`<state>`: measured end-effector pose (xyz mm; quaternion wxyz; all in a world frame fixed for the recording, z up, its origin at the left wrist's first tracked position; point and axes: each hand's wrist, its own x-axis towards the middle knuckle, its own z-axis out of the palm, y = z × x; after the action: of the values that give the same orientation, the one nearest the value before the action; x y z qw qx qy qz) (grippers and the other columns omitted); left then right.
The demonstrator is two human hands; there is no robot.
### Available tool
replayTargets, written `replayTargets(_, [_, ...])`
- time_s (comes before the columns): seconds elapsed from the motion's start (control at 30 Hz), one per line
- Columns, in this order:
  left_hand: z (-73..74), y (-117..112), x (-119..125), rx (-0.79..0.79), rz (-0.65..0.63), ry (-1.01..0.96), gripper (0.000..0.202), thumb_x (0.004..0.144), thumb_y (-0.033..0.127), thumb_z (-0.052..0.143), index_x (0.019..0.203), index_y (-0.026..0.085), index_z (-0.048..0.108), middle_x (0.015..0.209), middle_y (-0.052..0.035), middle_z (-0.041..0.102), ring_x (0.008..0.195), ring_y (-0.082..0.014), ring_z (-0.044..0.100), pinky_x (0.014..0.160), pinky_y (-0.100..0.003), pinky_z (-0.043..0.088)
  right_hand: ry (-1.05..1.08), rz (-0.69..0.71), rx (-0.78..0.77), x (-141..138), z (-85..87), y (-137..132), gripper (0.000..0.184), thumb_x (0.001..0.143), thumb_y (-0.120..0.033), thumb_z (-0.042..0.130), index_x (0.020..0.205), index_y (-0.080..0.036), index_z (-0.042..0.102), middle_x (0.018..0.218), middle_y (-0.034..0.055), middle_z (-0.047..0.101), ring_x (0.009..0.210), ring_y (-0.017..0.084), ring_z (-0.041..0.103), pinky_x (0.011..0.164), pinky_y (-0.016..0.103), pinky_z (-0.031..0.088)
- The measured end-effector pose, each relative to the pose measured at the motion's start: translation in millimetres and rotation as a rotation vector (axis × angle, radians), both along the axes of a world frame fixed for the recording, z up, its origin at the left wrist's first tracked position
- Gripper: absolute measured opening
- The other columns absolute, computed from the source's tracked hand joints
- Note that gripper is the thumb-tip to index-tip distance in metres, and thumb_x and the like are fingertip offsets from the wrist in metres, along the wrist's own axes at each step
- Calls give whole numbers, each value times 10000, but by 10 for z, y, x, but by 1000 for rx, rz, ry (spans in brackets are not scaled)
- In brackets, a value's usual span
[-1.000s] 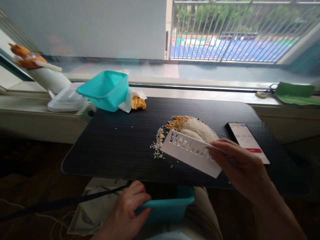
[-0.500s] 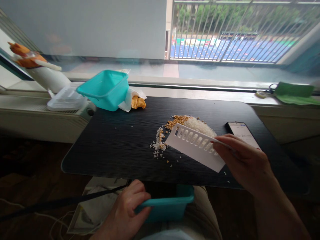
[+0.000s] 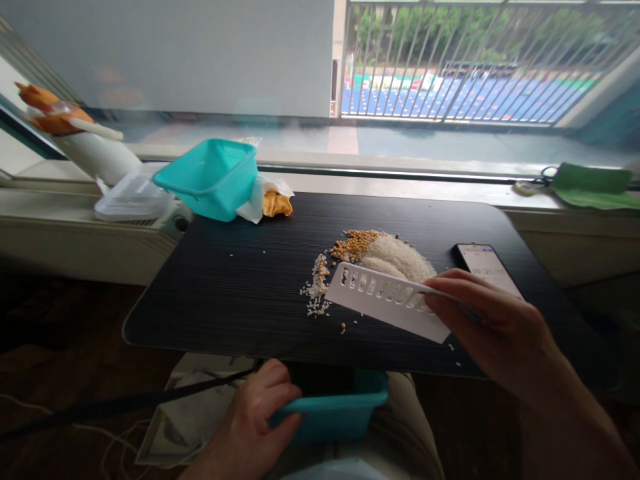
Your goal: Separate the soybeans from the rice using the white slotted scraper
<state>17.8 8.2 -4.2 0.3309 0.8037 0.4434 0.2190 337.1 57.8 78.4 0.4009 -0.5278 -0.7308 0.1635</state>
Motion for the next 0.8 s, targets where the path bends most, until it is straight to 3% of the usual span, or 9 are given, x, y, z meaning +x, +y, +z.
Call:
replayTargets(0.37, [21,-2,10,-11,13,27,184,809,41,601,730,174,702,751,-21,599,727,-175,607,619,-246,472,71,137,-76,-54,-43,-17,177,943,-154,620,1019,-292,700,950,-9,669,771,98,639,613,136,503])
replayTargets(0.63, [5,-3,2,0,-2,11,203,858,71,559,749,171,698,755,-34,605,741,-186,606,637,-261,476,-23,39,9,90,-3,-170,216,928,-119,621,1023,-306,675,912,-20,668,713,98,643,570,134,511])
replayTargets(0.8, [6,5,3,-7,-11,13,209,884,91,553,748,169,692,759,-40,604,745,-190,603,637,-262,476,-55,57,-1,119,6,-249,211,939,-136,612,1041,-313,663,924,-28,675,706,85,664,572,105,526])
